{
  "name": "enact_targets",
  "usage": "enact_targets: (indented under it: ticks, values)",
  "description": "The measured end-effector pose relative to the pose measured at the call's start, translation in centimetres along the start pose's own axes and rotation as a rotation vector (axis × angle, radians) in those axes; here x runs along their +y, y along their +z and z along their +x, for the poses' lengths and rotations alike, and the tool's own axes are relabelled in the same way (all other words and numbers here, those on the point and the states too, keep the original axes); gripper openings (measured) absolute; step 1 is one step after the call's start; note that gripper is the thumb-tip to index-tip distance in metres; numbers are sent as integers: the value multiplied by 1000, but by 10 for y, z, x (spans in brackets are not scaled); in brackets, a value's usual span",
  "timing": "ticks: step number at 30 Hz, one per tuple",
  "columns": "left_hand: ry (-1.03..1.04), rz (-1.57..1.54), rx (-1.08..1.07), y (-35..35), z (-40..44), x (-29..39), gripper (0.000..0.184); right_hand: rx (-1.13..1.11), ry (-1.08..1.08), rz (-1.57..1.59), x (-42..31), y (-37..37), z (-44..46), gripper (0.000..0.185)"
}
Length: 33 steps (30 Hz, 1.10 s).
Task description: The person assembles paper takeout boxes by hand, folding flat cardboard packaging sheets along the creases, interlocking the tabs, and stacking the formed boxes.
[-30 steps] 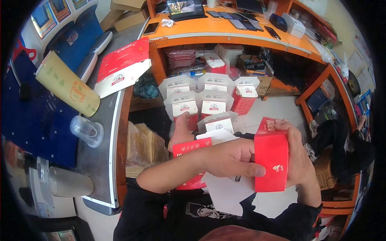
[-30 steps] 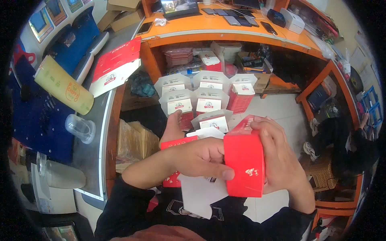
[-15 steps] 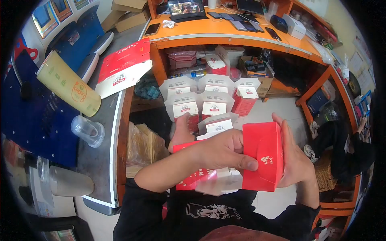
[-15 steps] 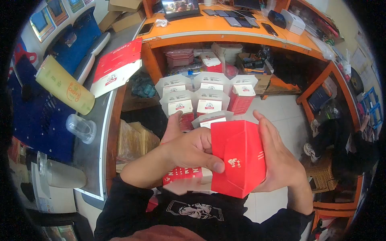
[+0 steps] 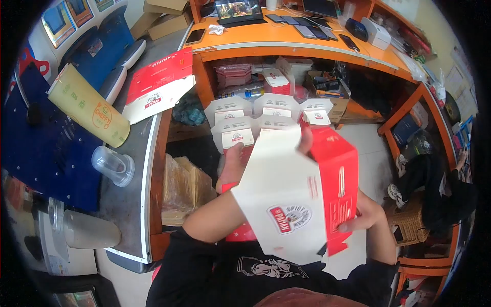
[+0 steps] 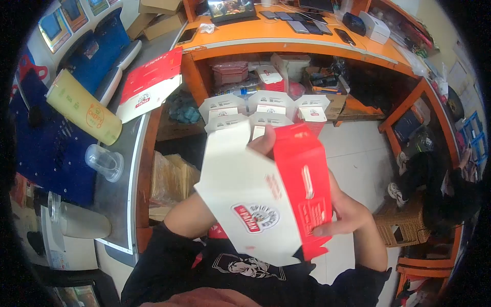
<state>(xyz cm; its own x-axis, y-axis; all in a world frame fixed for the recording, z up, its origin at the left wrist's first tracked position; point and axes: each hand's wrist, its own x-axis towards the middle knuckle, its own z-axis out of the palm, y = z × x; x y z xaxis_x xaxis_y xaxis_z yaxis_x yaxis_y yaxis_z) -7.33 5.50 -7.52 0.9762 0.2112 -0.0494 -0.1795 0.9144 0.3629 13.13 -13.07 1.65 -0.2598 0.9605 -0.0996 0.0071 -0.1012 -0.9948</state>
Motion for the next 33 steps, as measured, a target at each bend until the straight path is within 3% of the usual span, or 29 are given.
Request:
enact_targets:
  ticks: [4, 6, 7, 8, 10, 12, 14, 15, 18, 19, 22, 23, 26, 30, 33]
  values:
    - [-228, -145, -169, -37, 27, -24, 33, 249, 47, 374, 49, -28, -7, 102]
    - [189, 897, -335, -12, 30, -40, 39, 305, 106, 503, 80, -52, -6, 85]
    - [427, 1310, -292, 0, 32, -48, 41, 340, 127, 586, 78, -49, -2, 81]
    - [110, 1144, -341, 32, 22, -41, 47, 376, 145, 669, 76, -46, 2, 78]
    - [521, 1600, -241, 59, 8, -45, 42, 465, 161, 870, 43, -8, 21, 75]
    - [681, 1859, -152, 62, 4, -55, 36, 426, 147, 907, 45, -4, 18, 72]
    - [565, 1944, -98, 55, 8, -65, 30, 426, 157, 868, 48, -2, 13, 71]
    - [454, 1915, -104, 48, 11, -63, 25, 408, 174, 806, 52, -6, 7, 71]
    - [352, 1748, -135, 41, 15, -56, 21, 765, 107, 96, 69, -10, -5, 70]
    - [138, 1641, -152, 49, 15, -45, 24, 868, 41, -177, 63, -11, -11, 68]
    - [-7, 1267, -181, 34, 23, -48, 27, 764, -164, -485, 39, -13, -32, 64]
    - [-104, 1168, -249, 30, 28, -46, 27, 715, -163, -436, 32, -12, -36, 55]
    - [-318, 1117, -234, 18, 40, -46, 21, 489, -175, -678, 21, -12, -40, 45]
    - [-331, 851, -213, 10, 39, -51, 19, 499, -158, -752, 13, -2, -36, 35]
    - [-333, 756, -205, -1, 43, -59, 20, 368, -125, -777, 8, -3, -32, 36]
